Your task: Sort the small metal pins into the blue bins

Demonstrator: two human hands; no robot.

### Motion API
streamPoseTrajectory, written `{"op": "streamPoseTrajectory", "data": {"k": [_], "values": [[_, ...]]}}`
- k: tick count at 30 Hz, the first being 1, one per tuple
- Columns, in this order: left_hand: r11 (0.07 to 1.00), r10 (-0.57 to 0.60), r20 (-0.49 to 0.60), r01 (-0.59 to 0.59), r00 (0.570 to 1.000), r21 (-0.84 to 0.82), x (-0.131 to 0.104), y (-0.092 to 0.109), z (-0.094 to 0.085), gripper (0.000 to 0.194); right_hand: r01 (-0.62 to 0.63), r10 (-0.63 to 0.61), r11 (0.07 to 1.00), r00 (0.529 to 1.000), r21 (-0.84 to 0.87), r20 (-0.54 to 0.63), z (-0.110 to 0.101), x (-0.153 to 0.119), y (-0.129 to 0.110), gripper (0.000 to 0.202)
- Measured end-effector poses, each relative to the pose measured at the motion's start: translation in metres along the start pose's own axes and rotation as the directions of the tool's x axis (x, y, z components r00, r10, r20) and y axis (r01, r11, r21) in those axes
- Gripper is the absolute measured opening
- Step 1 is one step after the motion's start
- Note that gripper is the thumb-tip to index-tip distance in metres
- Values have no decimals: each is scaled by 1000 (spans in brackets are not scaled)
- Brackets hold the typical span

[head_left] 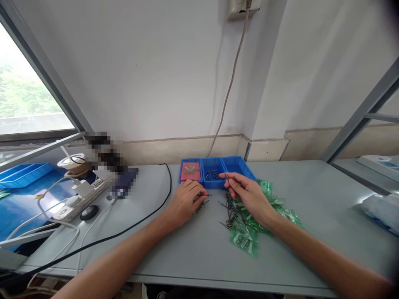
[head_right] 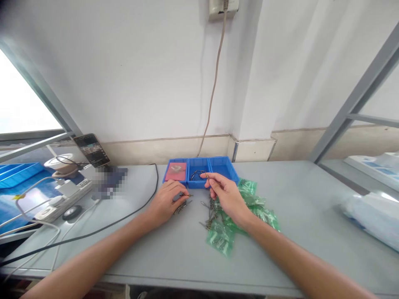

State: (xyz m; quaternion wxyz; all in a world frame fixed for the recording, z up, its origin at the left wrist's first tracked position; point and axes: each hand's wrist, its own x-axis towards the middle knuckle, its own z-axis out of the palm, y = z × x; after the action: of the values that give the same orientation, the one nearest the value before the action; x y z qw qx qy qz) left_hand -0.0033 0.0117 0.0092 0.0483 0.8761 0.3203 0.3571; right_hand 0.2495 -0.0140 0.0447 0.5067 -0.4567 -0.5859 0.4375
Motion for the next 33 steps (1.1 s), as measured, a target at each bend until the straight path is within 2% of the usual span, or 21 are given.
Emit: {"op": "streamPoseTrajectory", "data": {"k": [10, 15, 18, 21, 23, 26, 28, 31, 33], "values": [[1000, 7, 6, -7, 1000, 15, -1, 0, -1, 13, 2, -4, 999, 998, -44, -63, 0, 2, 3, 36], [999, 32, -21, -31, 999, 31, -1, -2, 2, 21, -15, 16, 1000, 1000, 27, -19, 0, 0, 0, 40], [999, 34, -25, -33, 999, 29, -1, -3, 4, 24, -69, 65, 990, 997, 120, 38, 0, 0, -1, 41], [1000, 16, -21, -16, 1000, 24, 0, -3, 3, 23, -137, 113, 965, 987, 226, 116, 0, 0, -2, 41], [1000, 5, -17, -5, 1000, 16, 0, -1, 1, 19, -148, 120, 958, 984, 246, 128, 0, 1, -2, 39], [1000, -11, -3, 11, 1000, 4, 1, 1, -1, 13, -80, 70, 989, 994, 128, 82, 0, 0, -1, 33], [1000, -20, 1, 20, 1000, -4, 1, 2, -2, 10, 47, -46, 998, 999, -48, 18, 1, -2, 1, 27], [1000, -16, 13, 16, 1000, -10, 0, 3, -3, 9, 202, -214, 947, 977, -250, -21, 3, -5, 2, 20], [1000, -12, 25, 13, 1000, -7, 0, 2, -2, 9, 225, -237, 934, 971, -276, -12, 4, -6, 2, 18]]}}
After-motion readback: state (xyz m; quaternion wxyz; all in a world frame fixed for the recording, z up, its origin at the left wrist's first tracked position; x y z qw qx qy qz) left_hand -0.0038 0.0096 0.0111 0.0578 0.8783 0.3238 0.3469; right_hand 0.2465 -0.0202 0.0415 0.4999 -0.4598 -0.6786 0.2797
